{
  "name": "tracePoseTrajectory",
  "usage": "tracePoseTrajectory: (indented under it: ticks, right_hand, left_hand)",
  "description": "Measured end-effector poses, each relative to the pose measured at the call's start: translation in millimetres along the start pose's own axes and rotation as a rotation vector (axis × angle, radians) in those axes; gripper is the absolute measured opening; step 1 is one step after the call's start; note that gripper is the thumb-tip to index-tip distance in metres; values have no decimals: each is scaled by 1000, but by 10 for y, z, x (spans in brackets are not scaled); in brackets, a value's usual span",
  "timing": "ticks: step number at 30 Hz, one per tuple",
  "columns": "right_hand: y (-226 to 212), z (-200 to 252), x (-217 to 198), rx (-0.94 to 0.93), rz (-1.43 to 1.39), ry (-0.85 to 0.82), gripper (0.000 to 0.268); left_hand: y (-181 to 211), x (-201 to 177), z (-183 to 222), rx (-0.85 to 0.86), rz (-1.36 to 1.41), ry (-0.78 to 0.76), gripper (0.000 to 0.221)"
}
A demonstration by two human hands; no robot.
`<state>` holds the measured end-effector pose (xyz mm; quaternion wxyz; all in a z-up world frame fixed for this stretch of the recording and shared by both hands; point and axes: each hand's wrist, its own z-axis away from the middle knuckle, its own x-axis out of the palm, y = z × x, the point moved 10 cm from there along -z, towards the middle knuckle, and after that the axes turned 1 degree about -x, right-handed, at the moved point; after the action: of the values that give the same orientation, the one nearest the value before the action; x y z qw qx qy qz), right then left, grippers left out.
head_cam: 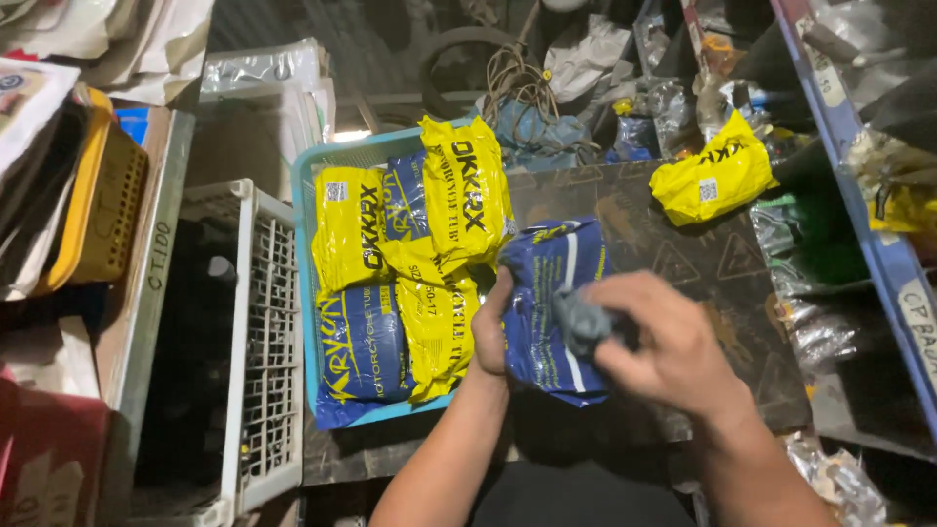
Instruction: Cleaning and wiping dust off packaged motorcycle inner tubes using a cloth at a workbench.
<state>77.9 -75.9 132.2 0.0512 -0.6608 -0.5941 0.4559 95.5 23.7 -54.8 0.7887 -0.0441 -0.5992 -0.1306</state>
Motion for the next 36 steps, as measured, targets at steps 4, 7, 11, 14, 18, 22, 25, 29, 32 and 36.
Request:
tracePoseTrajectory:
  ticks: [4, 7, 11, 14, 18, 22, 25, 29, 32, 36]
  right_hand:
    - [-120, 46, -4, -12, 293, 220, 34]
    - [-209, 149, 68, -31, 65, 187, 31]
    - [-161, 265, 103, -51, 61, 46, 47]
    - [93, 306, -215, -25, 160, 112, 37]
    - [233, 248, -682, 3, 338, 219, 36]
    - [427, 418, -737, 5, 42, 11, 31]
    - [563, 474, -737, -20, -2, -169, 24]
    - [580, 432, -945, -53, 228, 28, 30]
    - [532, 417, -822, -11, -16, -197, 35]
    - [726, 352, -799, -112, 143, -209, 23]
  left_hand:
    - [-70, -104, -23, -20, -89, 39, 46]
    - [-82, -157, -64, -34, -120, 89, 47]
    - [-175, -152, -240, -83, -101, -71, 55]
    - [-515, -198, -262, -78, -68, -46, 55]
    - [-776, -386, -409, 17, -236, 29, 45]
    - [-919, -63, -481, 32, -89, 60, 48]
    - [-948, 112, -427, 58, -95, 92, 46]
    - [-1064, 355, -358, 93, -122, 99, 42]
    - [-991, 87, -477, 117, -99, -48, 41]
    - [-1019, 11, -462, 97, -4, 76, 45]
